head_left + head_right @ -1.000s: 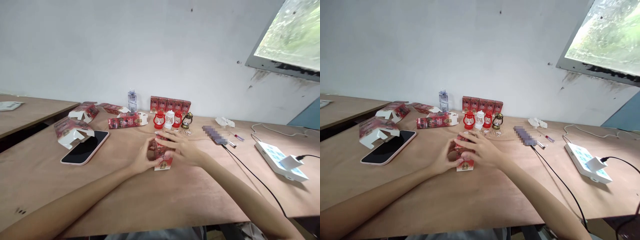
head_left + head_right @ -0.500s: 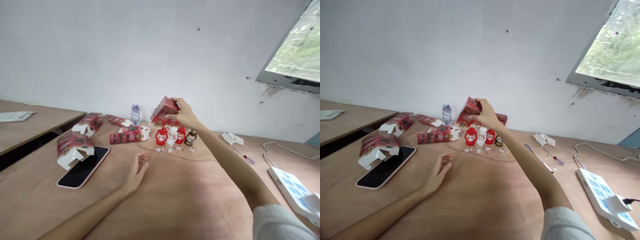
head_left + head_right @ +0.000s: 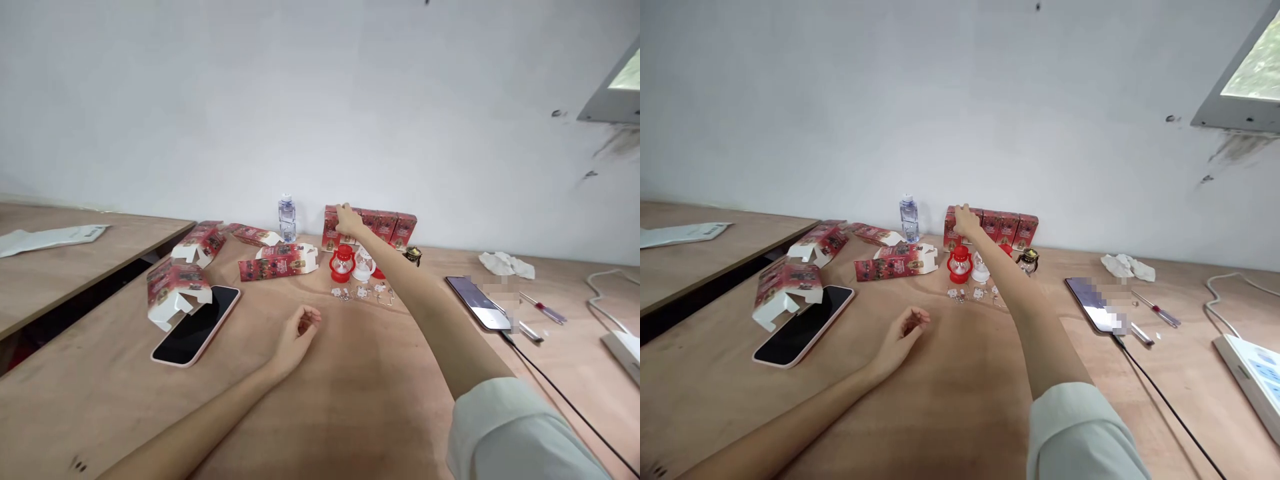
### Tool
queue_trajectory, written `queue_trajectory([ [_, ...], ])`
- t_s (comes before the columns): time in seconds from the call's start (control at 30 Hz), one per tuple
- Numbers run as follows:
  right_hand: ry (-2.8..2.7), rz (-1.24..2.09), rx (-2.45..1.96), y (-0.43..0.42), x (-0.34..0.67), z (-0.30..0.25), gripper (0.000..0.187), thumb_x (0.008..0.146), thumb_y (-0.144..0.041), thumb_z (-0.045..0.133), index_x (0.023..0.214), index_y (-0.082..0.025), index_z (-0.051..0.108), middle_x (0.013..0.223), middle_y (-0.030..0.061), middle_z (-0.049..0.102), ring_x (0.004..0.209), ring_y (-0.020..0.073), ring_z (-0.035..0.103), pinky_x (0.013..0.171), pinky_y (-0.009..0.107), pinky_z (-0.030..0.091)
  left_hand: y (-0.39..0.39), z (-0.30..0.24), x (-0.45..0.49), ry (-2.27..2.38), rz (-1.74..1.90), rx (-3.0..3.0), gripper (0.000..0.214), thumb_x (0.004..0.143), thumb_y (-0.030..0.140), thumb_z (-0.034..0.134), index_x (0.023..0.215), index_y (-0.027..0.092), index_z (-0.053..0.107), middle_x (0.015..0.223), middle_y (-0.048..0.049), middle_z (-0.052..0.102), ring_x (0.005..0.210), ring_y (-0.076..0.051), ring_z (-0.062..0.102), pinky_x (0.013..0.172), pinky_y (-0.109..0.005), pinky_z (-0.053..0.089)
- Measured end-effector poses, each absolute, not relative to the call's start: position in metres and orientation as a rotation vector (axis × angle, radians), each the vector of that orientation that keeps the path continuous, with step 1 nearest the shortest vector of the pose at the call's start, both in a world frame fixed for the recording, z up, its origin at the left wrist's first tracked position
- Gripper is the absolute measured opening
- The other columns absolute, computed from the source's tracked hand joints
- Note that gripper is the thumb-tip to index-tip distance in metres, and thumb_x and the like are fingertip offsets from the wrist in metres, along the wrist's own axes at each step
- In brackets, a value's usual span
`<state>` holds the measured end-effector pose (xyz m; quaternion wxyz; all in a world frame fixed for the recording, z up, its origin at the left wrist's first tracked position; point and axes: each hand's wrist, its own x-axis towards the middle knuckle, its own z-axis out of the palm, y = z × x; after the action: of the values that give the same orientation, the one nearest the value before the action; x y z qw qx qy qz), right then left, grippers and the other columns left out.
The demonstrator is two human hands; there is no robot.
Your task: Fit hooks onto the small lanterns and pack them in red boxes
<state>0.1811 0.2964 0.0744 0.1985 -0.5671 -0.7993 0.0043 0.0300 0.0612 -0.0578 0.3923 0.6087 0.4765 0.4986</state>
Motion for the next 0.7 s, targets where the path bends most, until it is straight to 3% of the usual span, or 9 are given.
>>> queue_trajectory([
  [0.1, -2.249, -0.123, -1.532, 0.278, 0.189, 0.083, 0.049, 0.083, -0.023, 0.056, 0.13, -0.013, 0.044, 0.135, 0.0198, 0.046, 0.117, 0.0333, 0.049, 0.091, 0.044, 0.043, 0.064, -0.058, 0.031, 1.201, 1.255, 1.539, 0.014, 0.073, 0.026, 0.054, 0.085, 0.019, 0.056, 0.085, -0.0035, 0.063, 0.08, -0.016, 0.059, 0.072, -0.029, 0.045],
  [0.23, -2.541, -0.395, -1.364, 0.242, 0.2, 0.075, 0.048, 0.089, -0.051, 0.046, 0.114, -0.012, 0.058, 0.112, 0.0192, 0.063, 0.109, 0.0345, 0.051, 0.093, 0.048, 0.036, 0.071, -0.061, 0.032, 1.202, 1.276, 1.519, 0.015, 0.071, 0.028, 0.056, 0.083, 0.019, 0.055, 0.081, -0.0019, 0.061, 0.077, -0.016, 0.058, 0.071, -0.028, 0.044],
  [0.3, -2.691, -0.514, -1.283, 0.225, 0.205, 0.063, 0.049, 0.087, -0.053, 0.049, 0.109, -0.011, 0.06, 0.108, 0.0208, 0.064, 0.109, 0.0354, 0.049, 0.094, 0.048, 0.033, 0.074, -0.063, 0.033, 1.218, 1.325, 1.489, 0.015, 0.07, 0.029, 0.056, 0.081, 0.019, 0.054, 0.078, -0.0012, 0.059, 0.074, -0.015, 0.056, 0.07, -0.028, 0.043],
  [0.4, -2.71, -0.566, -1.2, 0.204, 0.21, 0.047, 0.04, 0.09, -0.041, 0.05, 0.111, -0.008, 0.058, 0.113, 0.0229, 0.06, 0.109, 0.0335, 0.047, 0.093, 0.044, 0.033, 0.077, -0.064, 0.033, 1.226, 1.351, 1.452, 0.018, 0.069, 0.03, 0.057, 0.082, 0.018, 0.053, 0.079, -0.0008, 0.058, 0.074, -0.014, 0.056, 0.074, -0.029, 0.044],
  [0.53, -2.289, -0.343, -1.258, 0.175, 0.209, 0.028, 0.035, 0.094, -0.041, 0.04, 0.106, -0.012, 0.056, 0.111, 0.0191, 0.06, 0.106, 0.029, 0.05, 0.089, 0.038, 0.037, 0.077, -0.062, 0.034, 1.205, 1.36, 1.439, 0.029, 0.069, 0.037, 0.062, 0.089, 0.016, 0.056, 0.085, -0.0034, 0.061, 0.081, -0.016, 0.058, 0.08, -0.032, 0.046],
  [0.7, -1.599, 0.369, -1.256, 0.122, 0.194, -0.022, 0.043, 0.097, -0.047, 0.019, 0.094, -0.02, 0.051, 0.088, 0.0058, 0.062, 0.082, 0.0174, 0.058, 0.078, 0.03, 0.045, 0.072, -0.055, 0.042, 1.026, 1.438, 1.514, 0.068, 0.063, 0.044, 0.074, 0.12, 0.02, 0.047, 0.125, -0.0113, 0.056, 0.107, -0.021, 0.057, 0.091, -0.037, 0.047],
])
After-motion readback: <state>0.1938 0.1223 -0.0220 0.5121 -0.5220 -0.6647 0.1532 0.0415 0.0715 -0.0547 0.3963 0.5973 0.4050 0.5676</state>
